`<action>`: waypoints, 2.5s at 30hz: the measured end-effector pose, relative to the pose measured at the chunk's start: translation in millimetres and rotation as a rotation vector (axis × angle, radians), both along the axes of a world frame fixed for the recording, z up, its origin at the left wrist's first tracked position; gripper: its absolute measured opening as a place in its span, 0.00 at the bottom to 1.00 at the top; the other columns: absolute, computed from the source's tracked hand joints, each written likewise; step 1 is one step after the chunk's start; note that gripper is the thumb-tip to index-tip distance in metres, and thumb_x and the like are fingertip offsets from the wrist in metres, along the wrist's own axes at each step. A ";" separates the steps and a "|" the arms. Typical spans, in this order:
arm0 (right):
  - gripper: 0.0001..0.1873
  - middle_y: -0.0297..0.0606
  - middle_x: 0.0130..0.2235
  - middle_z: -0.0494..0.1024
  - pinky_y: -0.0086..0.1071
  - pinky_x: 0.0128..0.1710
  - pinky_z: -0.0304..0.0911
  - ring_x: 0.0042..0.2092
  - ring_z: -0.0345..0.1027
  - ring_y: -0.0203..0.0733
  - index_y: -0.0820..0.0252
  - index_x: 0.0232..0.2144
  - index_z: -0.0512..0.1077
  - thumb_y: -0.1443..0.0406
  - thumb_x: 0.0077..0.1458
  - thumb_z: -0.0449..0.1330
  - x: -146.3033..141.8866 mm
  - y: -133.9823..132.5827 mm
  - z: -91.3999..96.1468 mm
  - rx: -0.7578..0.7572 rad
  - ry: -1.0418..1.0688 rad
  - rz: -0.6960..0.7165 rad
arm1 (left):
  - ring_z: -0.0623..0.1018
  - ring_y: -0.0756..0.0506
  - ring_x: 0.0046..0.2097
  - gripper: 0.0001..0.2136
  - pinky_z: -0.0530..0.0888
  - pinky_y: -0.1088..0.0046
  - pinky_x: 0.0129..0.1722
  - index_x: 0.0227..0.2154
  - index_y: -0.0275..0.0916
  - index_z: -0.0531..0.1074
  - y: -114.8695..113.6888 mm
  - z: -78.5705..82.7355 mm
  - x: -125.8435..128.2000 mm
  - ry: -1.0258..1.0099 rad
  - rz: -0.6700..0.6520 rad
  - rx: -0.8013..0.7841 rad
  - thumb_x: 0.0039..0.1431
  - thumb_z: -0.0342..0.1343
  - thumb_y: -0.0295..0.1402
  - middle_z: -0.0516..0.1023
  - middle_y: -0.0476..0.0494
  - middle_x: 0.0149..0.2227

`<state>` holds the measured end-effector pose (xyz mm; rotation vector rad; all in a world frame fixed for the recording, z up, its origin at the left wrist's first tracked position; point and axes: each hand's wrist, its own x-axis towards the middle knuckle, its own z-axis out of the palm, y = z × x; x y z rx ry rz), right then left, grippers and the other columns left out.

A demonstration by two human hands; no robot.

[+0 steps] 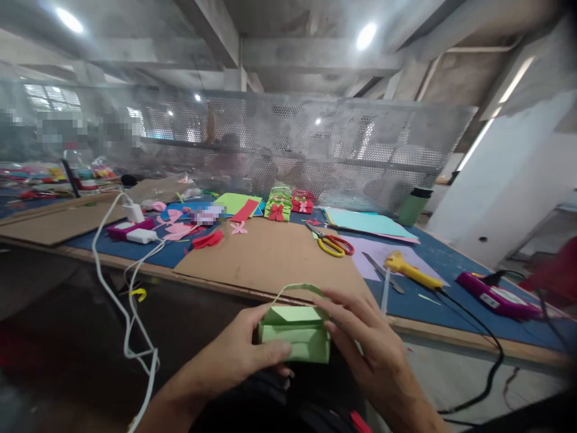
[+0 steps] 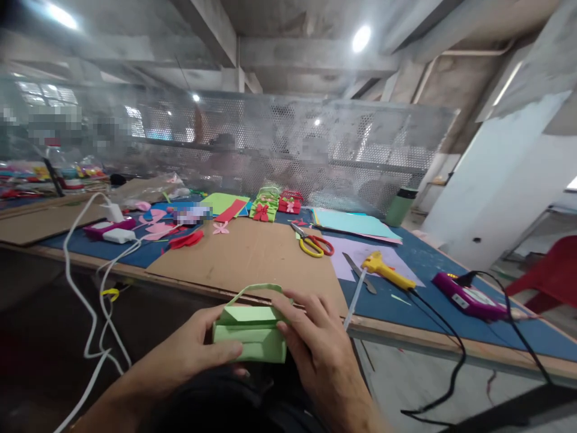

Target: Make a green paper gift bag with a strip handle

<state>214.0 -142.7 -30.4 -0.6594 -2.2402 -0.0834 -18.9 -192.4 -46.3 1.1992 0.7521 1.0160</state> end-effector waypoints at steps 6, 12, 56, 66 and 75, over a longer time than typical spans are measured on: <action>0.14 0.39 0.46 0.79 0.42 0.45 0.61 0.48 0.65 0.47 0.56 0.50 0.73 0.72 0.64 0.58 -9.0 -1.1 -7.8 0.045 -0.001 0.006 | 0.77 0.51 0.33 0.21 0.78 0.71 0.37 0.55 0.39 0.72 2.4 1.3 -4.7 0.088 -0.036 0.045 0.59 0.63 0.32 0.78 0.42 0.45; 0.10 0.38 0.39 0.78 0.42 0.40 0.57 0.43 0.65 0.46 0.56 0.46 0.73 0.70 0.63 0.61 -13.0 -7.8 -6.7 0.020 -0.007 0.012 | 0.77 0.49 0.35 0.25 0.79 0.75 0.31 0.54 0.40 0.69 5.6 -4.2 -5.1 0.027 -0.029 -0.001 0.53 0.67 0.29 0.75 0.45 0.43; 0.20 0.37 0.33 0.73 0.36 0.33 0.57 0.34 0.63 0.40 0.52 0.48 0.78 0.76 0.61 0.56 -21.2 -15.0 -13.7 0.094 0.014 0.016 | 0.77 0.48 0.35 0.29 0.80 0.73 0.30 0.60 0.40 0.64 9.1 -6.7 0.0 0.007 0.002 -0.010 0.56 0.66 0.36 0.75 0.43 0.42; 0.20 0.42 0.44 0.75 0.42 0.41 0.62 0.44 0.68 0.46 0.53 0.52 0.75 0.75 0.61 0.58 -16.4 -20.4 -11.4 0.037 0.170 -0.050 | 0.74 0.49 0.29 0.18 0.76 0.77 0.19 0.38 0.33 0.71 13.4 -9.8 7.2 -0.036 0.214 -0.086 0.60 0.61 0.46 0.71 0.46 0.30; 0.15 0.41 0.39 0.74 0.39 0.36 0.65 0.40 0.68 0.44 0.58 0.46 0.76 0.77 0.60 0.59 -17.1 -29.1 -19.9 0.017 0.222 -0.053 | 0.74 0.47 0.31 0.19 0.77 0.75 0.19 0.42 0.33 0.74 11.3 -3.5 1.2 -0.110 0.302 -0.132 0.57 0.64 0.45 0.72 0.45 0.32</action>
